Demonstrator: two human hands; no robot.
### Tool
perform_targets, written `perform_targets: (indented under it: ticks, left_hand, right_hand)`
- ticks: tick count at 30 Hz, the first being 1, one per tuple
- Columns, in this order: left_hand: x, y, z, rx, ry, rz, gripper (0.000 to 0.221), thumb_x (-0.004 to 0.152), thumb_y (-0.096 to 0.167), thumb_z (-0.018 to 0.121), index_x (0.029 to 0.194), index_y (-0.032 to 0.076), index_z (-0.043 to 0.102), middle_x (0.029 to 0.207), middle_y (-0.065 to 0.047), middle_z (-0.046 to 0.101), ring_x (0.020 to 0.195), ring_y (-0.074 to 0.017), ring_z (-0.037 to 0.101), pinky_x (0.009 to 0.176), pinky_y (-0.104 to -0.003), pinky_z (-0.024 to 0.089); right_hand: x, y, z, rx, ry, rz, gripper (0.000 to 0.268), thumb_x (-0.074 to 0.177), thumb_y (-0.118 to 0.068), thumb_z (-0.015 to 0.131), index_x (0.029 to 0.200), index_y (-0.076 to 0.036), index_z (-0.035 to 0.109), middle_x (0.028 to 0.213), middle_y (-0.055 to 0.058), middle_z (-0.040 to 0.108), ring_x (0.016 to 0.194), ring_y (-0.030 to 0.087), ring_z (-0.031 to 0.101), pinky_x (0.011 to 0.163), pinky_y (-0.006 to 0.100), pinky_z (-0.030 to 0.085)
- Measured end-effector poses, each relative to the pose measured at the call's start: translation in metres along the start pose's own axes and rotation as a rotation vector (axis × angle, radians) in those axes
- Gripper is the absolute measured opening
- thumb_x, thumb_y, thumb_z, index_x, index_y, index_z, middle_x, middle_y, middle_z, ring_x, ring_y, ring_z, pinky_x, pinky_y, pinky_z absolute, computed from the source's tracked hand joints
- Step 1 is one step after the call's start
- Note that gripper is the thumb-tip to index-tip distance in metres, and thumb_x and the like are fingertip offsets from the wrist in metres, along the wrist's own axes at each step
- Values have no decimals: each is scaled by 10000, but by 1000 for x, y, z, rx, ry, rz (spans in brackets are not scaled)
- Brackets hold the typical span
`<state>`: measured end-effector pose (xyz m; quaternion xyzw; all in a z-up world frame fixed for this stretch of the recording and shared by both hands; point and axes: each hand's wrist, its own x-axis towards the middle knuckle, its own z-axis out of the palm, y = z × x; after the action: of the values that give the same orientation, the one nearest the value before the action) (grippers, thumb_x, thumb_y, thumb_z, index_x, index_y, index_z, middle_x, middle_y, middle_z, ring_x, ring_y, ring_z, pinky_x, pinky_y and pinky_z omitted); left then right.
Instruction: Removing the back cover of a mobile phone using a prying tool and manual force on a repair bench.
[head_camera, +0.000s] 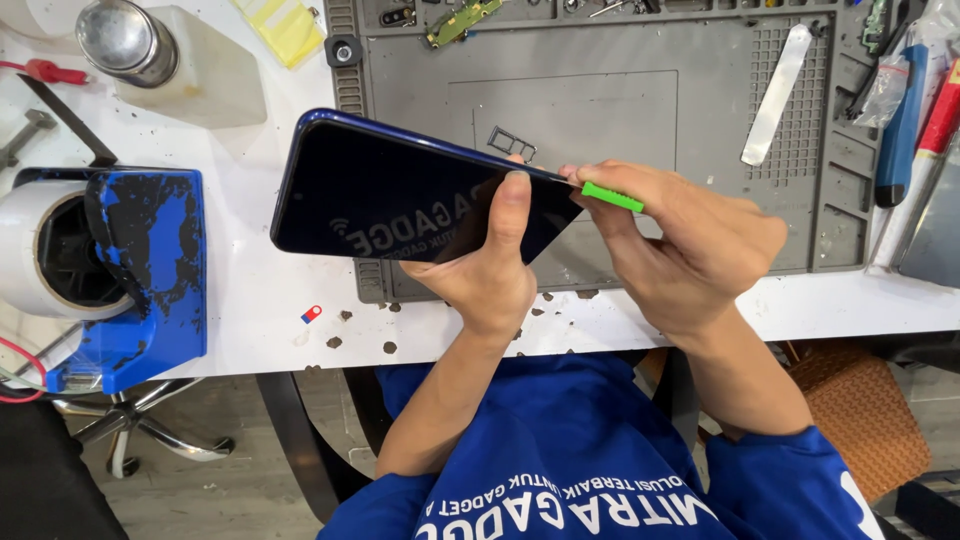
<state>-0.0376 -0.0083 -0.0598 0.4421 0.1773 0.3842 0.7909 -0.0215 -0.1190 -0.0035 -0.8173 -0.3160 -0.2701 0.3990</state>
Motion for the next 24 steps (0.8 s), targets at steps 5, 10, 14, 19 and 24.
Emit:
perform_targets:
  ticks: [5, 10, 14, 19, 24]
  left_hand:
    - [3, 6, 3, 6, -25, 11, 404, 807, -16, 830, 1139, 46, 608, 928, -125, 726, 802, -236, 728, 850, -399, 666]
    - [2, 5, -2, -31, -54, -14, 389, 838, -10, 814, 1168, 35, 612, 934, -154, 741, 806, -267, 741, 848, -432, 674]
    - [2, 7, -3, -40, -40, -44, 462, 817, -25, 816, 1204, 23, 569, 927, -178, 728, 772, -290, 741, 817, -468, 684]
    - [1, 0, -7, -95, -59, -34, 552, 830, -47, 810, 1295, 34, 524, 908, -204, 722, 740, -321, 728, 785, -495, 677]
    - [5, 9, -6, 6, -41, -38, 189, 787, 40, 822, 924, 28, 693, 817, -147, 745, 685, -244, 735, 746, -385, 668]
  right_hand:
    - [-1, -11, -1, -90, -22, -53, 90, 1004, 63, 746, 1094, 61, 741, 1038, 183, 792, 942, 299, 817, 797, 306, 642]
    - [0, -10, 1, -142, 24, -152, 87, 1014, 35, 690, 1061, 102, 720, 1008, 235, 784, 891, 326, 819, 733, 312, 646]
    - [3, -9, -4, -68, -44, -135, 80, 997, 57, 702, 1041, 114, 736, 1005, 219, 781, 900, 336, 811, 806, 338, 654]
    - [-3, -4, -2, -84, -44, -242, 132, 1008, 67, 682, 1118, 140, 690, 1069, 277, 757, 961, 379, 807, 846, 365, 672]
    - [-4, -6, -2, 99, -37, -48, 108, 987, 81, 702, 1093, 89, 717, 1061, 225, 766, 967, 326, 806, 865, 339, 663]
